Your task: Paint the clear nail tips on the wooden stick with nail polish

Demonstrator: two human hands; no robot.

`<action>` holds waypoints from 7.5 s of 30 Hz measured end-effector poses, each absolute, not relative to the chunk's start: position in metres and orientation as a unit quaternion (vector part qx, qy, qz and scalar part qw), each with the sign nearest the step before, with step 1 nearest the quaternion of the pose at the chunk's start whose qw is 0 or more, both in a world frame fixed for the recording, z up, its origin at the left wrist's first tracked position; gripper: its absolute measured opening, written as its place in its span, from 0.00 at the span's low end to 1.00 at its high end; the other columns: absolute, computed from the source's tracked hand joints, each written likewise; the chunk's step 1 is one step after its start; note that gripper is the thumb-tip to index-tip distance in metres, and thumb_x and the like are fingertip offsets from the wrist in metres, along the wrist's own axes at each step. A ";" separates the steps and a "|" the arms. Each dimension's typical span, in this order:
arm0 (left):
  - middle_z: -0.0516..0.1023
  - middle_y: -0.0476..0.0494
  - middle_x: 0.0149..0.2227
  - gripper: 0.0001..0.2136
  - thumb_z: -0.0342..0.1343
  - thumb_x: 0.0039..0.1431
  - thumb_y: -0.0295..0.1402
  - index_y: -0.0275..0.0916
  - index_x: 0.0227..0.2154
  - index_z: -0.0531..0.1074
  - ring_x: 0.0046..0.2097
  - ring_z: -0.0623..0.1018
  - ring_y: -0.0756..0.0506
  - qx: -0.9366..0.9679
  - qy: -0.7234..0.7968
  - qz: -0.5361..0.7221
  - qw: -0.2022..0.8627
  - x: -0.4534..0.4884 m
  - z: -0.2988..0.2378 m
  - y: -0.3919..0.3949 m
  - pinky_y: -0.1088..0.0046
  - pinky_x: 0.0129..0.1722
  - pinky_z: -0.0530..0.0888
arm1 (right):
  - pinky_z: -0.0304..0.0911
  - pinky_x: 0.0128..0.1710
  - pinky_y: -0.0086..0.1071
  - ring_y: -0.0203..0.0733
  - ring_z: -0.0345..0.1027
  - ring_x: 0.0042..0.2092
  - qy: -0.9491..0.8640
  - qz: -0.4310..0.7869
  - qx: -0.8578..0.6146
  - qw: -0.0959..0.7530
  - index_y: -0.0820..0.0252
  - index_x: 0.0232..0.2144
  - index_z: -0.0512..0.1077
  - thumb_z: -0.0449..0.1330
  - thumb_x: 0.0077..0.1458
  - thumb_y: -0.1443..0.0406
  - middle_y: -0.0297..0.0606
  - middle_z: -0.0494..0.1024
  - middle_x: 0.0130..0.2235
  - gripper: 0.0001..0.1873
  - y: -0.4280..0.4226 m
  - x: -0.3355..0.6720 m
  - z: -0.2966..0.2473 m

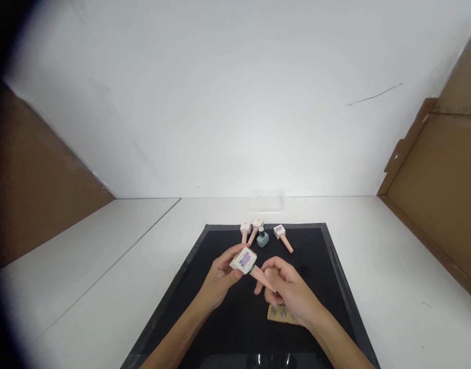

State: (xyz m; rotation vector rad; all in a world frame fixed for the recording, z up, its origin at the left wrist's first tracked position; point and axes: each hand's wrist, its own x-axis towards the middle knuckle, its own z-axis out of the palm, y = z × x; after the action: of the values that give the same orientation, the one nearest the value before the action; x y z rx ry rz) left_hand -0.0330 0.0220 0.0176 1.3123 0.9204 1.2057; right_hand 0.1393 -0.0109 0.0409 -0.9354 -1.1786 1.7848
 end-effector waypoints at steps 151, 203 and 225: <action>0.71 0.50 0.26 0.16 0.68 0.37 0.39 0.37 0.26 0.70 0.29 0.70 0.52 0.333 0.334 0.652 0.593 -0.025 0.024 0.024 0.79 0.31 0.68 | 0.62 0.28 0.27 0.38 0.65 0.30 -0.552 0.467 -0.444 0.530 0.58 0.26 0.70 0.60 0.51 0.54 0.34 0.70 0.28 0.14 -0.011 0.147 0.047; 0.72 0.50 0.29 0.11 0.61 0.38 0.27 0.37 0.23 0.64 0.25 0.68 0.54 0.619 0.378 0.299 0.620 -0.012 0.008 0.014 0.79 0.24 0.65 | 0.58 0.20 0.25 0.31 0.60 0.22 -0.367 0.404 -0.456 0.703 0.59 0.27 0.74 0.71 0.38 0.57 0.32 0.73 0.24 0.16 0.003 0.187 0.055; 0.65 0.52 0.31 0.19 0.66 0.42 0.38 0.39 0.25 0.58 0.25 0.73 0.53 0.452 0.262 0.508 0.684 0.002 0.021 0.001 0.76 0.26 0.72 | 0.43 0.10 0.17 0.24 0.51 0.16 -0.210 0.575 -0.465 0.639 0.60 0.26 0.68 0.70 0.36 0.53 0.27 0.69 0.20 0.21 0.000 0.140 0.038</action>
State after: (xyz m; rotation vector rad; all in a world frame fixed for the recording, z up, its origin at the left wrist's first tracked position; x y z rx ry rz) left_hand 0.0016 0.0011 0.0210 1.0132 0.5880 1.1392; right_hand 0.1403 -0.0003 0.0379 -1.0618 -0.4798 1.3129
